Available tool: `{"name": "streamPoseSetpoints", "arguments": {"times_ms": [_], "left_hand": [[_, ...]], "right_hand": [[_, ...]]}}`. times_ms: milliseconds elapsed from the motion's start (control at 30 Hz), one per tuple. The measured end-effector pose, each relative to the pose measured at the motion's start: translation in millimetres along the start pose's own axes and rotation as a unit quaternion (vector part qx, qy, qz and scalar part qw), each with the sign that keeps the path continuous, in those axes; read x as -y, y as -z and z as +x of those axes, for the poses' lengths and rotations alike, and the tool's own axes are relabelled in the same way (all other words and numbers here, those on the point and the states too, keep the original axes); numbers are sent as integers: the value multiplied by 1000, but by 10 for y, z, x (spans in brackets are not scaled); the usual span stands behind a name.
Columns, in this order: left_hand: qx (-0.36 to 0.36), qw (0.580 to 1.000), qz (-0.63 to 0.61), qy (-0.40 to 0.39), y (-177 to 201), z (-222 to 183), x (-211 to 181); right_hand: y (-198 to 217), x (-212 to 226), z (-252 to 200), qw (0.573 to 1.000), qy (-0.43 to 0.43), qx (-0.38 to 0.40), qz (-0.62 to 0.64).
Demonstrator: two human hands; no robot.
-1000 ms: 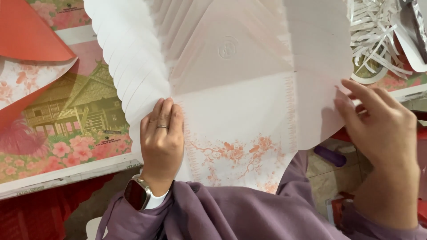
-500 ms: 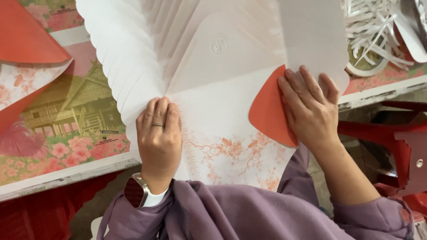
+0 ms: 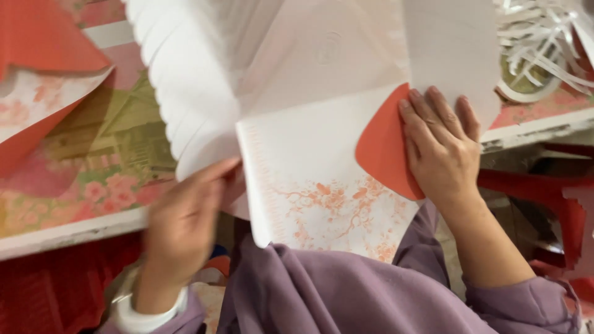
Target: Folding paper into envelopes, applying gold seals to the flaps, and stacking the finished envelopes into a crate.
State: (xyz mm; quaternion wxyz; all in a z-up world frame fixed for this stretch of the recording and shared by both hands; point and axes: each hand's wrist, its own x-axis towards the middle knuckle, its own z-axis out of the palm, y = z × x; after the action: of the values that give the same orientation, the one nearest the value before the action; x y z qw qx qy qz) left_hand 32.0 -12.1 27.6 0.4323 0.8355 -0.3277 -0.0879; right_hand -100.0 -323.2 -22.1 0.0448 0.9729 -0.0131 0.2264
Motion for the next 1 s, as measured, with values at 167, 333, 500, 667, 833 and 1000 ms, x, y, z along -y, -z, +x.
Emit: {"name": "streamPoseSetpoints", "arguments": {"times_ms": [167,333,500,667,833,1000], "left_hand": [[31,956,279,-89,-574,-73,286],[40,912,405,-48,-756,-79,165],[2,937,344,-66,-740,-57,181],[-67,947,306,-78,-562,263,182],[35,981,183,-47,-532,294,305],[10,986,130,-109,-500,330,237]], "right_hand": [[-35,8,-24,1000,-3,-2,-8],[-73,3,-77,1000,3,0,16],[-46,-42,-53,999,31,7,7],[10,-305,157,997,30,58,42],[166,-258,487,919,-44,296,255],[119,-323,304,951,-18,203,233]]}}
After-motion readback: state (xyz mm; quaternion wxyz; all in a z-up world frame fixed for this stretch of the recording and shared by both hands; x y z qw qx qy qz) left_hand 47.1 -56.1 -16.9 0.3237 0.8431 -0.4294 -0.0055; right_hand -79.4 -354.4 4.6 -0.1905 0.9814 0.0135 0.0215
